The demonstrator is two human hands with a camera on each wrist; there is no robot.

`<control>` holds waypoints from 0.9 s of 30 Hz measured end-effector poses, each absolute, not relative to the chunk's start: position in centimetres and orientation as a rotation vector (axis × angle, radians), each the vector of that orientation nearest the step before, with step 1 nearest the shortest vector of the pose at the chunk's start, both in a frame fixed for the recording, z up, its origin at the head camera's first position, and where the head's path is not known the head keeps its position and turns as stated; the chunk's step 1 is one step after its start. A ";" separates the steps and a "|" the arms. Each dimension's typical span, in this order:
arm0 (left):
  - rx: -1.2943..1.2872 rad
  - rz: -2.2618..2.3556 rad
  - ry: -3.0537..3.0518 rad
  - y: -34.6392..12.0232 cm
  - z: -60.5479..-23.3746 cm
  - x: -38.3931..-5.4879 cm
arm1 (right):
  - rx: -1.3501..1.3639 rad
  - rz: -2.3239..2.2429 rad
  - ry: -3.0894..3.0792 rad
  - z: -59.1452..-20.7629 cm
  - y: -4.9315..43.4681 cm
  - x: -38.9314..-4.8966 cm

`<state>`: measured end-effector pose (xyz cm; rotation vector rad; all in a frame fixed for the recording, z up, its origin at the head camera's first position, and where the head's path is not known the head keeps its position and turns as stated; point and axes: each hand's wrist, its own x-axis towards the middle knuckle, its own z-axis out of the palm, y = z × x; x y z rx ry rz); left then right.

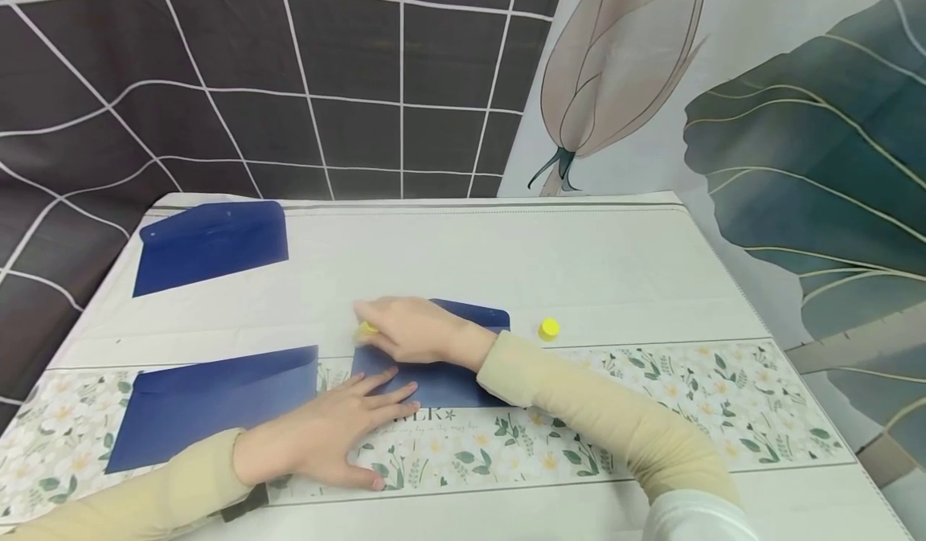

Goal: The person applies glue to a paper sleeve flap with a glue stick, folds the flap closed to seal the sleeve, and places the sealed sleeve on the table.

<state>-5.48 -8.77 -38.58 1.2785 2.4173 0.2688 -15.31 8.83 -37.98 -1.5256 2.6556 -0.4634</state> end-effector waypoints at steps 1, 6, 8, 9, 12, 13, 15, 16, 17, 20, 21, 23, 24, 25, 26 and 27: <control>1.279 0.266 2.420 -8.8 -38.6 -5.5 | -1.513 -0.463 2.661 -37.9 9.2 -15.3; 1.279 0.259 2.431 -8.7 -38.6 -5.4 | -1.466 -0.447 2.694 -37.4 10.9 -15.3; 1.276 0.262 2.431 -8.7 -38.6 -5.4 | -1.457 -0.423 2.695 -37.1 11.5 -15.3; 1.276 0.263 2.432 -8.7 -38.6 -5.4 | -1.452 -0.408 2.697 -37.0 11.8 -15.2; 1.271 0.268 2.432 -8.7 -38.6 -5.4 | -1.439 -0.379 2.711 -36.7 12.4 -15.1; 1.268 0.269 2.432 -8.7 -38.6 -5.4 | -1.437 -0.379 2.717 -36.7 12.4 -15.1; 1.264 0.267 2.433 -8.8 -38.6 -5.4 | -1.438 -0.391 2.723 -36.9 12.2 -15.1; 1.262 0.267 2.432 -8.8 -38.6 -5.4 | -1.442 -0.407 2.722 -37.0 12.0 -15.1; 1.261 0.267 2.430 -8.8 -38.6 -5.4 | -1.447 -0.425 2.716 -37.1 11.7 -15.1; 1.262 0.267 2.427 -8.8 -38.6 -5.4 | -1.469 -0.455 2.693 -37.3 10.9 -15.1; 1.263 0.268 2.424 -8.8 -38.6 -5.5 | -1.472 -0.455 2.690 -37.4 10.7 -15.1; 1.265 0.266 2.422 -8.7 -38.6 -5.5 | -1.465 -0.452 2.684 -37.3 10.5 -15.0; 1.266 0.264 2.422 -8.7 -38.7 -5.5 | -1.455 -0.439 2.688 -37.2 10.7 -15.0; 1.265 0.262 2.422 -8.7 -38.7 -5.5 | -1.441 -0.424 2.696 -37.1 10.9 -14.9; 1.268 0.259 2.424 -8.7 -38.7 -5.5 | -1.423 -0.416 2.705 -36.9 11.2 -14.9; 1.269 0.254 2.429 -8.7 -38.7 -5.5 | -1.402 -0.410 2.716 -36.9 11.6 -14.8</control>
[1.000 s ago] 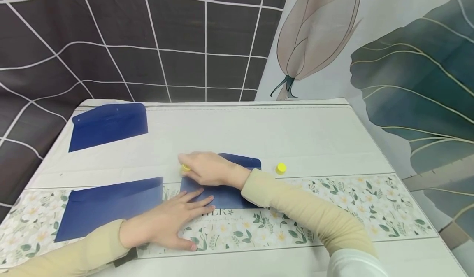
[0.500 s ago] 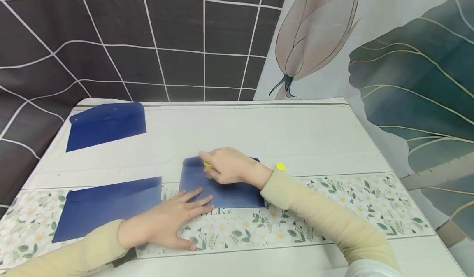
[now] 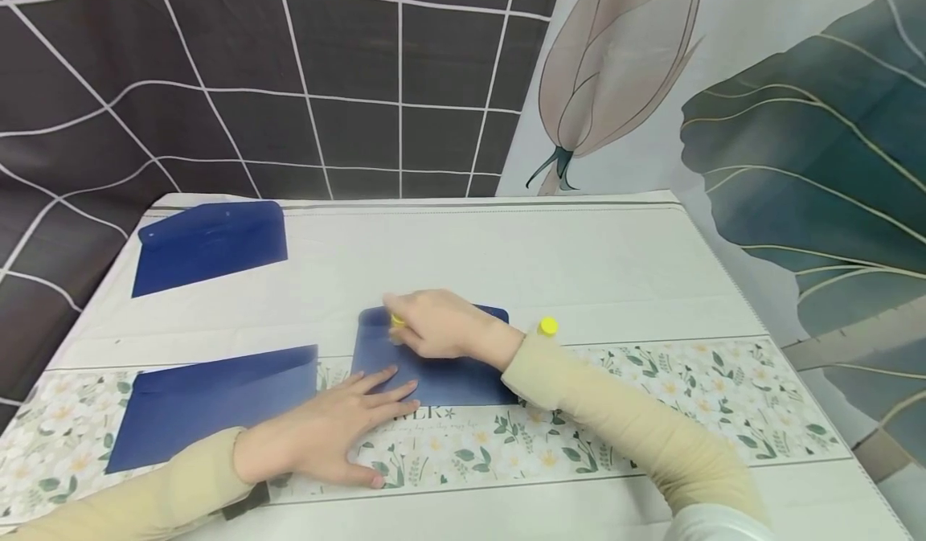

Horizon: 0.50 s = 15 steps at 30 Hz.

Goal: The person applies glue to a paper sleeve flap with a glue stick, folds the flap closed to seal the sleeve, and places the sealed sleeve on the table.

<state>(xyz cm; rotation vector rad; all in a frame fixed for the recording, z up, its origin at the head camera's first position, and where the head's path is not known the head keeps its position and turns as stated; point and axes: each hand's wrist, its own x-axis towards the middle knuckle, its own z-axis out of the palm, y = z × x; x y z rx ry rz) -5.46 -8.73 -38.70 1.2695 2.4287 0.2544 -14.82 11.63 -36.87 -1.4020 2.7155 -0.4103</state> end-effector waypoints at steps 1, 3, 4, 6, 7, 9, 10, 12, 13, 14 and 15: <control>1.271 0.254 2.431 -8.7 -38.7 -5.5 | -1.383 -0.406 2.726 -36.8 12.1 -14.8; 1.270 0.256 2.434 -8.7 -38.7 -5.5 | -1.350 -0.396 2.753 -36.8 13.3 -14.5; 1.268 0.259 2.434 -8.6 -38.7 -5.5 | -1.335 -0.393 2.768 -36.8 13.9 -14.3; 1.266 0.260 2.431 -8.6 -38.6 -5.5 | -1.311 -0.389 2.792 -36.8 15.0 -13.9; 1.264 0.261 2.429 -8.6 -38.5 -5.6 | -1.298 -0.382 2.806 -36.8 15.6 -13.7; 1.262 0.260 2.429 -8.5 -38.5 -5.6 | -1.274 -0.373 2.830 -36.8 16.6 -13.3; 1.263 0.258 2.431 -8.5 -38.4 -5.7 | -1.261 -0.374 2.841 -36.7 17.0 -13.1; 1.261 0.256 2.435 -8.5 -38.4 -5.7 | -1.246 -0.380 2.862 -36.8 17.8 -13.0; 1.258 0.260 2.435 -8.5 -38.3 -5.7 | -1.240 -0.381 2.875 -36.8 18.2 -12.9; 1.255 0.264 2.433 -8.5 -38.3 -5.8 | -1.237 -0.388 2.886 -36.8 18.6 -12.9; 1.253 0.266 2.432 -8.5 -38.2 -5.8 | -1.233 -0.390 2.899 -36.9 19.0 -12.9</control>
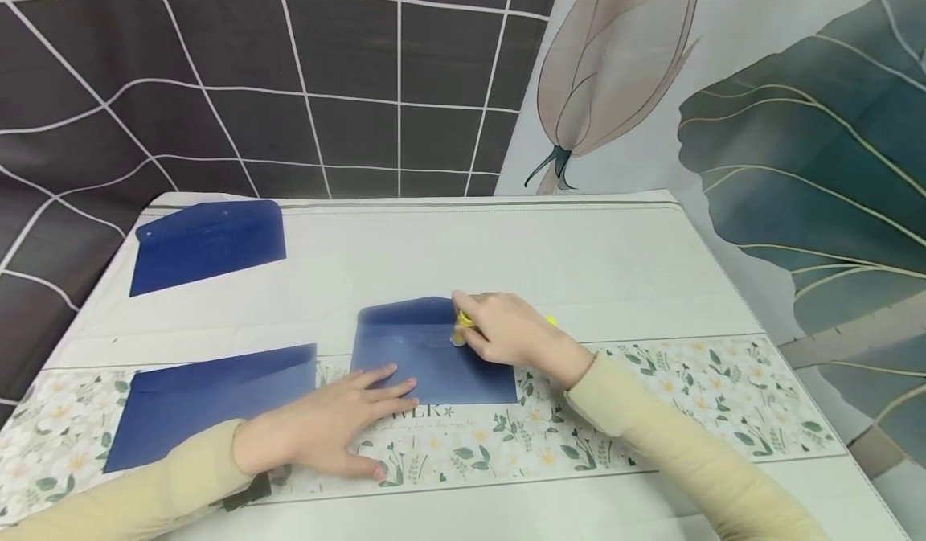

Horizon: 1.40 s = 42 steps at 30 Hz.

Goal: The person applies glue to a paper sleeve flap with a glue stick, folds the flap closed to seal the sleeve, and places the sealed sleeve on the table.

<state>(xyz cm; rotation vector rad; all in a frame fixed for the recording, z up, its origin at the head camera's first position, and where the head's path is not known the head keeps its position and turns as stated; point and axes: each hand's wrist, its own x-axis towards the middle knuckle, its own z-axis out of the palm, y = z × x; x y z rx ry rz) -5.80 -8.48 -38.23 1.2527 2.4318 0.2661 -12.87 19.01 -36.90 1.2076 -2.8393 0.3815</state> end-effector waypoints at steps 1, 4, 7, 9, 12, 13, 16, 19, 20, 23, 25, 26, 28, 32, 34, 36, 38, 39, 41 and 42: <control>1.249 0.273 2.429 -8.5 -38.2 -5.9 | 1.199 0.381 -2.831 -36.9 19.3 -12.8; 1.234 0.292 2.417 -8.5 -38.0 -6.1 | 1.169 0.372 -2.812 -37.0 20.3 -12.7; 1.230 0.310 2.421 -8.5 -37.9 -6.3 | 1.138 0.379 -2.800 -37.1 21.1 -12.5; 1.265 0.320 2.444 -8.5 -38.0 -6.5 | 1.115 0.384 -2.795 -37.2 21.6 -12.3; 1.353 0.324 2.496 -8.5 -38.3 -6.8 | 1.068 0.409 -2.801 -37.2 22.3 -12.1; 1.390 0.314 2.516 -8.4 -38.4 -6.9 | 1.045 0.423 -2.811 -37.2 22.6 -12.0; 1.450 0.321 2.555 -8.2 -38.6 -7.2 | 0.969 0.493 -2.854 -37.1 23.4 -11.7; 1.474 0.346 2.571 -8.1 -38.6 -7.5 | 0.884 0.596 -2.908 -36.9 24.2 -11.5; 1.475 0.361 2.573 -8.0 -38.6 -7.6 | 0.856 0.643 -2.922 -36.9 24.5 -11.5; 1.497 0.367 2.579 -8.0 -38.7 -7.7 | 0.764 0.793 -2.946 -36.7 25.1 -11.4; 1.509 0.359 2.586 -8.0 -38.7 -7.8 | 0.699 0.897 -2.944 -36.5 25.5 -11.3; 1.513 0.353 2.591 -8.0 -38.7 -7.8 | 0.663 0.947 -2.943 -36.5 25.7 -11.3; 1.518 0.338 2.593 -8.0 -38.7 -7.8 | 0.587 1.033 -2.934 -36.4 26.0 -11.3; 1.467 0.315 2.583 -7.9 -38.5 -7.9 | 0.447 1.214 -2.897 -36.4 26.2 -11.5; 1.401 0.326 2.581 -7.6 -38.2 -8.2 | 0.398 1.304 -2.868 -36.4 26.0 -11.6; 1.301 0.376 2.610 -7.2 -37.7 -8.8 | 0.378 1.383 -2.833 -36.4 25.9 -11.8; 1.198 0.445 2.667 -6.7 -37.2 -9.5 | 0.371 1.466 -2.792 -36.4 25.7 -12.0; 1.151 0.478 2.699 -6.4 -37.0 -9.8 | 0.368 1.511 -2.767 -36.4 25.6 -12.1; 1.067 0.523 2.752 -6.0 -36.7 -10.7 | 0.376 1.596 -2.712 -36.4 25.4 -12.4; 1.044 0.520 2.771 -5.8 -36.6 -11.1 | 0.382 1.646 -2.680 -36.5 25.3 -12.6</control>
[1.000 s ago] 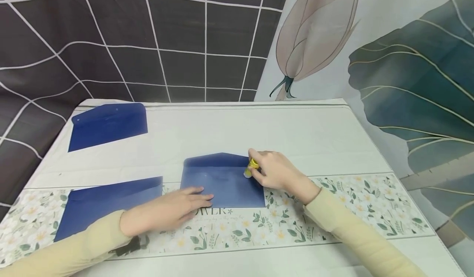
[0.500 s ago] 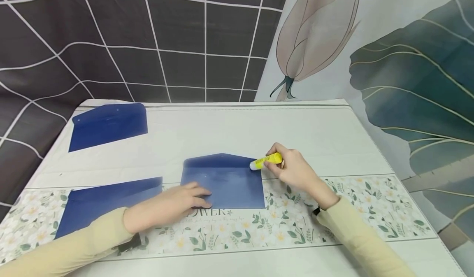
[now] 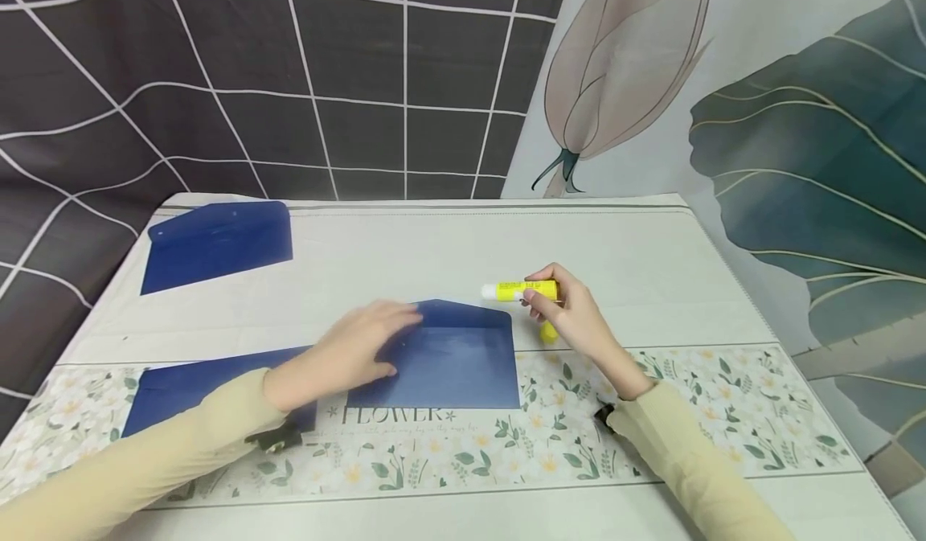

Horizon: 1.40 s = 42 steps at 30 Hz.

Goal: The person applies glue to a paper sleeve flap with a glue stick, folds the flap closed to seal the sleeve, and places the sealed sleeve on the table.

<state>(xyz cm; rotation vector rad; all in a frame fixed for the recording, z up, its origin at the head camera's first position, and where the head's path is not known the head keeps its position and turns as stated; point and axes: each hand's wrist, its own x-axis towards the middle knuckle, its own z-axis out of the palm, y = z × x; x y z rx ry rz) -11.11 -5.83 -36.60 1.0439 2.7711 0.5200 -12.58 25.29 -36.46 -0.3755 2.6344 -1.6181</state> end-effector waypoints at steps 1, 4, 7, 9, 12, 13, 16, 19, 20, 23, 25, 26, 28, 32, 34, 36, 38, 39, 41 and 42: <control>1.027 0.516 2.779 -5.7 -36.5 -11.5 | -0.378 -1.662 2.607 -36.5 25.2 -12.7; 1.018 0.482 2.771 -5.2 -36.6 -12.8 | -0.372 -1.767 2.535 -36.6 24.9 -13.1; 1.041 0.450 2.739 -4.9 -36.8 -13.8 | -0.373 -1.823 2.494 -36.7 24.5 -13.3; 1.060 0.438 2.711 -4.7 -36.9 -14.2 | -0.372 -1.847 2.477 -36.8 24.3 -13.4; 1.071 0.430 2.678 -4.4 -37.3 -14.6 | -0.372 -1.880 2.447 -36.7 23.9 -13.5; 1.074 0.426 2.673 -4.4 -37.4 -14.6 | -0.366 -1.887 2.439 -36.8 23.8 -13.5; 1.070 0.419 2.664 -4.3 -37.8 -14.6 | -0.350 -1.908 2.413 -36.9 23.7 -13.7; 1.075 0.421 2.672 -4.2 -38.1 -14.5 | -0.337 -1.918 2.401 -37.0 23.6 -13.9; 1.074 0.421 2.673 -4.2 -38.1 -14.4 | -0.334 -1.921 2.397 -37.0 23.6 -14.0; 1.075 0.435 2.685 -4.2 -38.2 -14.3 | -0.316 -1.937 2.378 -37.1 23.4 -14.1; 1.076 0.448 2.690 -4.2 -38.1 -14.2 | -0.296 -1.942 2.369 -37.1 23.4 -14.3; 1.077 0.457 2.693 -4.2 -38.1 -14.1 | -0.283 -1.944 2.364 -37.2 23.3 -14.3; 1.074 0.473 2.700 -4.2 -38.1 -13.9 | -0.249 -1.953 2.351 -37.2 23.2 -14.5; 1.060 0.497 2.716 -4.2 -38.0 -13.2 | -0.171 -2.023 2.253 -37.3 23.0 -14.7; 1.057 0.509 2.717 -4.3 -38.1 -12.8 | -0.136 -2.076 2.169 -37.3 22.8 -14.8; 1.066 0.521 2.714 -4.4 -38.1 -12.3 | -0.108 -2.128 2.071 -37.3 22.5 -14.9; 1.086 0.525 2.703 -4.6 -38.2 -11.9 | -0.073 -2.174 1.969 -37.2 22.3 -15.0; 1.101 0.525 2.696 -4.7 -38.2 -11.8 | -0.053 -2.193 1.920 -37.2 22.1 -15.1; 1.136 0.513 2.680 -4.8 -38.2 -11.5 | -0.023 -2.208 1.838 -37.2 21.9 -15.2; 1.152 0.501 2.671 -4.9 -38.3 -11.3 | -0.015 -2.208 1.805 -37.2 21.7 -15.2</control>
